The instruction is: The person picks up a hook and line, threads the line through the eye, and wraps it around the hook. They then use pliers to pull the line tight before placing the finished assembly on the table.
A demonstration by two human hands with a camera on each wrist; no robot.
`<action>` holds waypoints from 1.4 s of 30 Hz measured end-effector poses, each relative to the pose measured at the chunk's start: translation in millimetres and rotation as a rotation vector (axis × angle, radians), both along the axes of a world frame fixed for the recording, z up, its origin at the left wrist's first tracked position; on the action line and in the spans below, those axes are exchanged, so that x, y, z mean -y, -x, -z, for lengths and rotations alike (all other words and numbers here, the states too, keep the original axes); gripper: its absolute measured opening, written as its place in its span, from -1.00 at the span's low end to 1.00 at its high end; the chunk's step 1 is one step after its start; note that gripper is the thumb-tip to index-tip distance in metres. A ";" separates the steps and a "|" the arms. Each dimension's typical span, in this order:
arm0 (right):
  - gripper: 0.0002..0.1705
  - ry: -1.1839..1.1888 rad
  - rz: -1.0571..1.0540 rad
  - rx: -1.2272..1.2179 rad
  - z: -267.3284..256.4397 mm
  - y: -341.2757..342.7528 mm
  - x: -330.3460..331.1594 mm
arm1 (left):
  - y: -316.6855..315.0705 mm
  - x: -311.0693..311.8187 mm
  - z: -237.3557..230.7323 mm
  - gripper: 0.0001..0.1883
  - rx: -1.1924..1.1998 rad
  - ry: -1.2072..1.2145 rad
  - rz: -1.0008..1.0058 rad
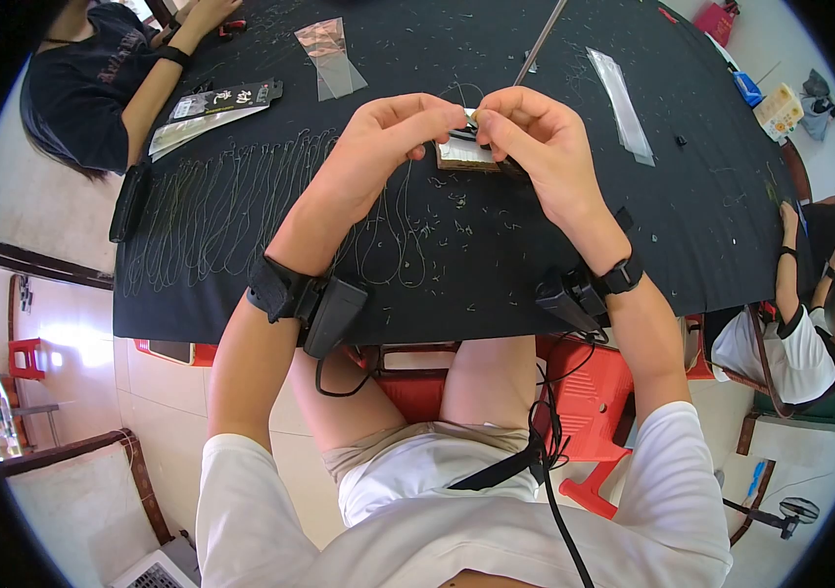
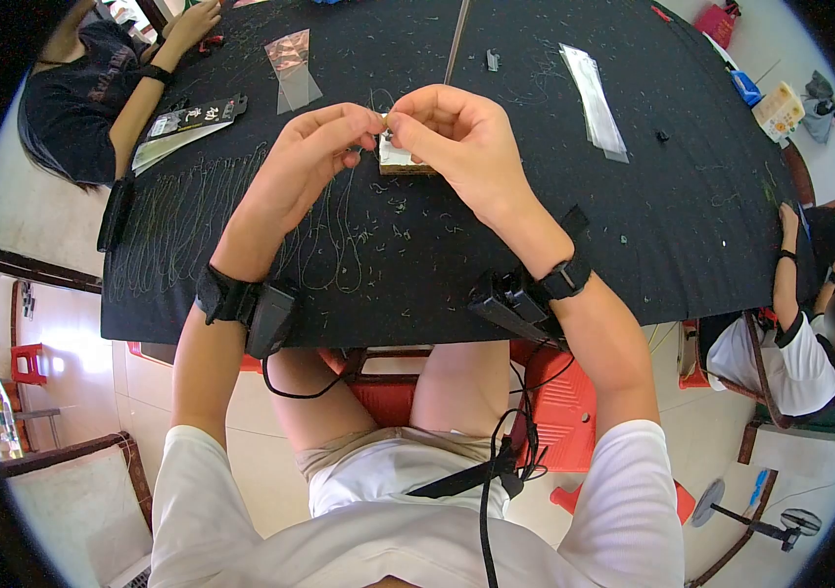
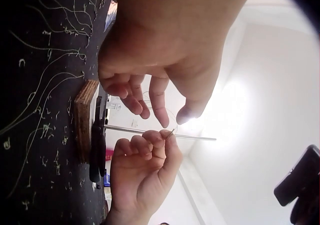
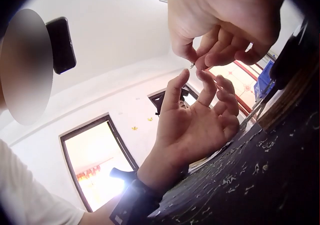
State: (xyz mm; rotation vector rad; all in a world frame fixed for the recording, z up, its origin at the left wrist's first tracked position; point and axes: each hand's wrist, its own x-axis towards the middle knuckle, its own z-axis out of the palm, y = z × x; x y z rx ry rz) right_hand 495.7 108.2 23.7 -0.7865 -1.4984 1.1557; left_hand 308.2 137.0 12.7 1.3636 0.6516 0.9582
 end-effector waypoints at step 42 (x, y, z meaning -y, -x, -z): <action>-0.82 0.021 0.012 0.008 1.0 -0.9 -2.0 | -1.2 0.6 1.2 -0.80 0.042 -0.020 -0.009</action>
